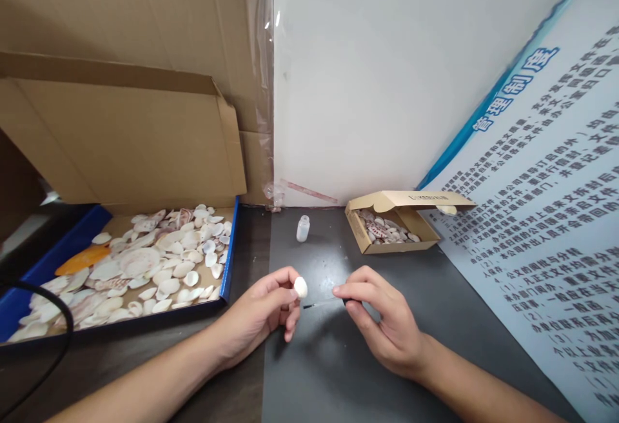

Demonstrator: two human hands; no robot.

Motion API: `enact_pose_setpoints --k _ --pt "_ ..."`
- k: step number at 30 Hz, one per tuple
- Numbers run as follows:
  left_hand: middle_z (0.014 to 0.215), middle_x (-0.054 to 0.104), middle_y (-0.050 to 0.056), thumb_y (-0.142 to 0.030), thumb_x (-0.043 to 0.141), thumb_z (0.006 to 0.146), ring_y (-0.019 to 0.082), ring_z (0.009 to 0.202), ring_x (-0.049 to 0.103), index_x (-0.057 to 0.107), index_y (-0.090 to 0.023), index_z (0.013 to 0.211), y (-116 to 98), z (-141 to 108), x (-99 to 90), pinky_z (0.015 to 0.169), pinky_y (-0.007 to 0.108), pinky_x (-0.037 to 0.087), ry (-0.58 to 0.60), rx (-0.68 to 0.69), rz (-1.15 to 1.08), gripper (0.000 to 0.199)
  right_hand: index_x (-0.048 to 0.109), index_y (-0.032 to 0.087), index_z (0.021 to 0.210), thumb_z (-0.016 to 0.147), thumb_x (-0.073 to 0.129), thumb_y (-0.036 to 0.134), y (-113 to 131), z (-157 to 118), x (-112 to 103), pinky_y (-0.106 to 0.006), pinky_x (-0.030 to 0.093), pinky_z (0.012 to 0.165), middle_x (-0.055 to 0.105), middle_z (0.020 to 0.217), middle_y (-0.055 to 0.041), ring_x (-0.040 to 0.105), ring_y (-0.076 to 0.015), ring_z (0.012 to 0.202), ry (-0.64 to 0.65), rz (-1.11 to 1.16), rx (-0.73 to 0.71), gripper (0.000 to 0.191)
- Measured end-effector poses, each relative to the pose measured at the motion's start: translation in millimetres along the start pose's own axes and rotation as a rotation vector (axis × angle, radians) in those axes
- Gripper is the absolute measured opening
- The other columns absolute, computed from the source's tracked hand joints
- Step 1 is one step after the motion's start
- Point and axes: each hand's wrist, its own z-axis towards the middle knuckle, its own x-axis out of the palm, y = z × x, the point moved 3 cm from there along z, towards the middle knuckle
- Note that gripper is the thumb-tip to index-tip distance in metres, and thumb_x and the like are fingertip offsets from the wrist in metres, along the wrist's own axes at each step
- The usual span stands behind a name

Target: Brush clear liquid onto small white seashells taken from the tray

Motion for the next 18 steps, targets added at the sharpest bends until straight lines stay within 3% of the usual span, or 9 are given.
enact_pose_setpoints --k 4,12,18 --pt "0.060 0.054 -0.003 -0.031 0.069 0.079 0.010 0.053 0.054 0.051 -0.017 0.083 0.4 -0.1 -0.1 0.048 0.020 0.044 0.001 -0.023 0.003 0.023 0.059 0.023 0.116 0.094 0.051 0.010 -0.3 0.1 0.0 -0.029 0.051 0.063 0.060 0.089 -0.0052 0.060 -0.0179 0.074 -0.001 0.013 -0.003 0.027" --pt "0.063 0.053 -0.004 -0.027 0.070 0.080 0.007 0.048 0.049 0.054 -0.016 0.083 0.8 1.9 -1.2 0.047 0.020 0.047 0.011 0.023 -0.022 0.019 0.057 0.021 0.109 0.092 0.055 0.014 -2.5 1.7 -2.3 -0.028 0.048 0.058 0.058 0.080 -0.0019 0.055 -0.0159 0.064 -0.059 -0.077 0.066 0.018" --pt "0.061 0.052 -0.005 -0.029 0.070 0.080 0.008 0.048 0.047 0.053 -0.017 0.083 0.8 0.8 0.0 0.048 0.021 0.047 0.012 0.026 0.007 0.021 0.058 0.022 0.108 0.092 0.054 0.014 -1.0 1.8 1.3 -0.028 0.048 0.058 0.059 0.079 -0.0019 0.056 -0.0157 0.064 0.005 -0.050 0.046 0.018"
